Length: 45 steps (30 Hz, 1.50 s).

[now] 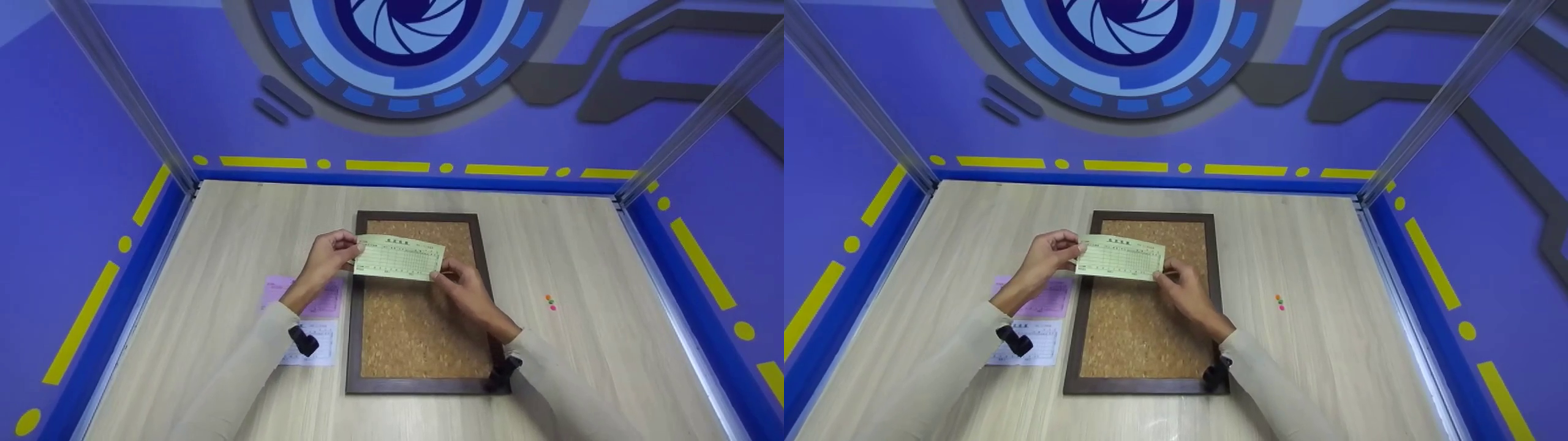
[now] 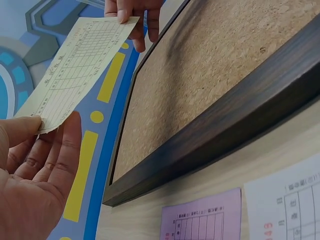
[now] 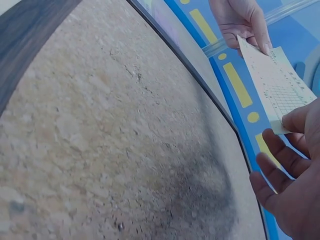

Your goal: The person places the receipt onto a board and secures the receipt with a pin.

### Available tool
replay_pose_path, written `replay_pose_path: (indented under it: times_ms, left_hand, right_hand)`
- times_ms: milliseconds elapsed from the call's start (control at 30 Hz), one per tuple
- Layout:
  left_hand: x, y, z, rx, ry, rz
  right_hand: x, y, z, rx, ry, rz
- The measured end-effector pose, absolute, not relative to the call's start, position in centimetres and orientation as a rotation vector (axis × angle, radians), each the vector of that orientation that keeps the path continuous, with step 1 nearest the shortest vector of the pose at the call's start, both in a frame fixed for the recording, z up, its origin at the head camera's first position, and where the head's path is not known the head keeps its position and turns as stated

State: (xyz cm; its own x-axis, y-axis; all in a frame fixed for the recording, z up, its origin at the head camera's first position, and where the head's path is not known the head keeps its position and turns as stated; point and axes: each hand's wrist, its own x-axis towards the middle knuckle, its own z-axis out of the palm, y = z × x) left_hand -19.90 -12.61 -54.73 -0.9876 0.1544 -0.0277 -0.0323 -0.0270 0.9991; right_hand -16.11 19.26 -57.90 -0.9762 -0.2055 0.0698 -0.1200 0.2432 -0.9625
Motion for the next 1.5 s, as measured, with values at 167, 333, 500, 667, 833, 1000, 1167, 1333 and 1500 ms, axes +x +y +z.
replay_pose_path:
  times_ms: [167,333,500,667,833,1000,1167,1333,1500]
  left_hand:
    - [-20.0,-11.8,-54.9,0.149,2.107,2.164]
    - [-20.1,-11.1,-55.1,0.150,2.105,2.169]
    - [-20.1,-10.3,-55.4,0.171,2.127,2.158]
    - [-20.0,-9.8,-55.6,0.199,2.167,2.149]
    - [-19.9,-9.6,-55.7,0.230,2.219,2.116]
    - [-20.0,-9.3,-55.7,0.241,2.236,2.100]
    - [-20.0,-9.0,-56.2,0.224,2.257,2.098]
    - [-20.1,-8.7,-56.8,0.208,2.299,2.091]
    - [-20.5,-8.3,-57.5,0.167,2.324,2.089]
  right_hand:
    - [-16.2,20.0,-57.7,-0.306,2.430,-1.885]
    - [-16.3,20.8,-57.6,-0.313,2.486,-1.852]
    - [-16.3,21.4,-57.5,-0.275,2.515,-1.846]
    - [-16.1,21.9,-57.5,-0.227,2.512,-1.871]
    - [-16.0,22.0,-57.7,-0.178,2.514,-1.886]
    - [-16.1,22.1,-58.0,-0.147,2.502,-1.899]
    - [-16.3,22.3,-58.5,-0.140,2.489,-1.877]
    - [-16.5,22.5,-58.9,-0.107,2.424,-1.916]
    - [-16.7,22.5,-59.3,-0.088,2.419,-1.943]
